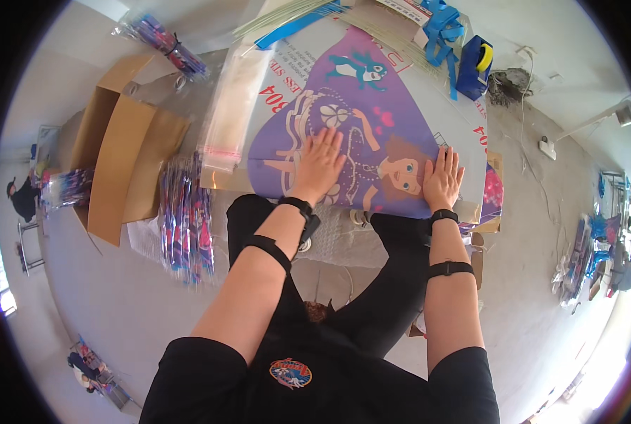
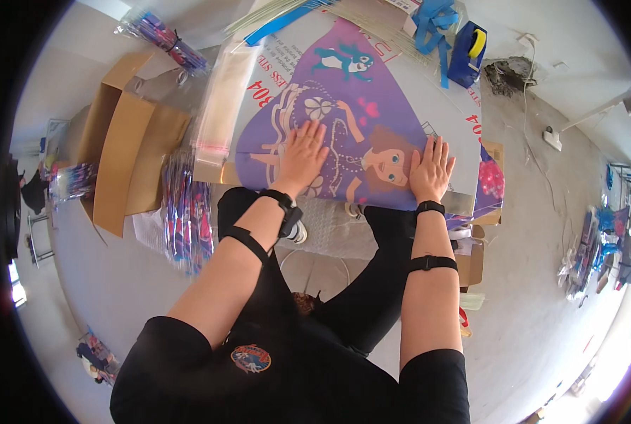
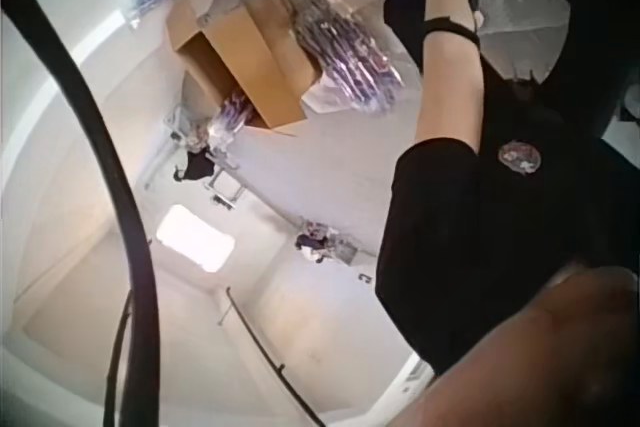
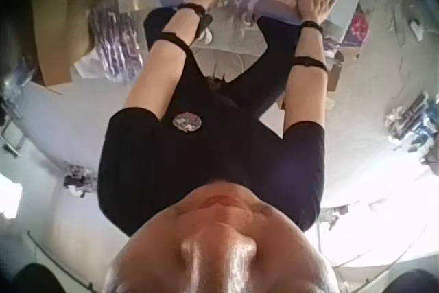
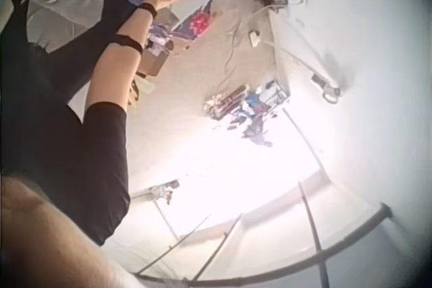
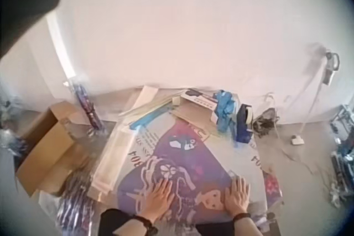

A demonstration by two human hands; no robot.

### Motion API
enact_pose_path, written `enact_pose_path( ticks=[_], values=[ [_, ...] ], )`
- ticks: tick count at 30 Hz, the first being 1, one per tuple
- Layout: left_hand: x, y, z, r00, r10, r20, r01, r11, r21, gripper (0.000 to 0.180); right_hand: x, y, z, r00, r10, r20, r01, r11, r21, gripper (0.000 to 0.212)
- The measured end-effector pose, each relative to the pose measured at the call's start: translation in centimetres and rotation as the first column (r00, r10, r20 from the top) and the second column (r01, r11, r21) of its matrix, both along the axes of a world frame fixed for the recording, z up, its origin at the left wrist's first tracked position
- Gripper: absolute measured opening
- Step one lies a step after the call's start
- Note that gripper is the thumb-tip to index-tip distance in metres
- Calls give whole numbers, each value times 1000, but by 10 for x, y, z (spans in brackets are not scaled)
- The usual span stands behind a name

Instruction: The recorder is assembling character-themed kites by inserting structural rods and securing them with tape.

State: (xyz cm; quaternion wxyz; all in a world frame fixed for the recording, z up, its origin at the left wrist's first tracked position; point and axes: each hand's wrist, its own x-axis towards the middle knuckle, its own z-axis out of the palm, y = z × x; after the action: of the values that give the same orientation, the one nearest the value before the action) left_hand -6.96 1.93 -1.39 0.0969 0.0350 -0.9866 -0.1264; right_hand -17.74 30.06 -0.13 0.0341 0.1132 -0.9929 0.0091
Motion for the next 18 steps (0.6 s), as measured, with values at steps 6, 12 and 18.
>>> enact_pose_path(
  ticks=[6, 12, 18],
  values=[
    [29, -95, -3, 980, 171, 100, -161, 982, -100, 55, 1, -9, 0, 1000, -3, 27, 2, 999, 37, 57],
    [36, -113, -2, 963, 253, 90, -239, 960, -147, 55, 0, -9, 1, 1000, -12, 21, 11, 1000, 22, 58],
    [33, -109, -2, 962, 258, 92, -243, 959, -144, 56, -8, -7, 1, 996, -24, 90, 20, 999, 45, 58]
  ],
)
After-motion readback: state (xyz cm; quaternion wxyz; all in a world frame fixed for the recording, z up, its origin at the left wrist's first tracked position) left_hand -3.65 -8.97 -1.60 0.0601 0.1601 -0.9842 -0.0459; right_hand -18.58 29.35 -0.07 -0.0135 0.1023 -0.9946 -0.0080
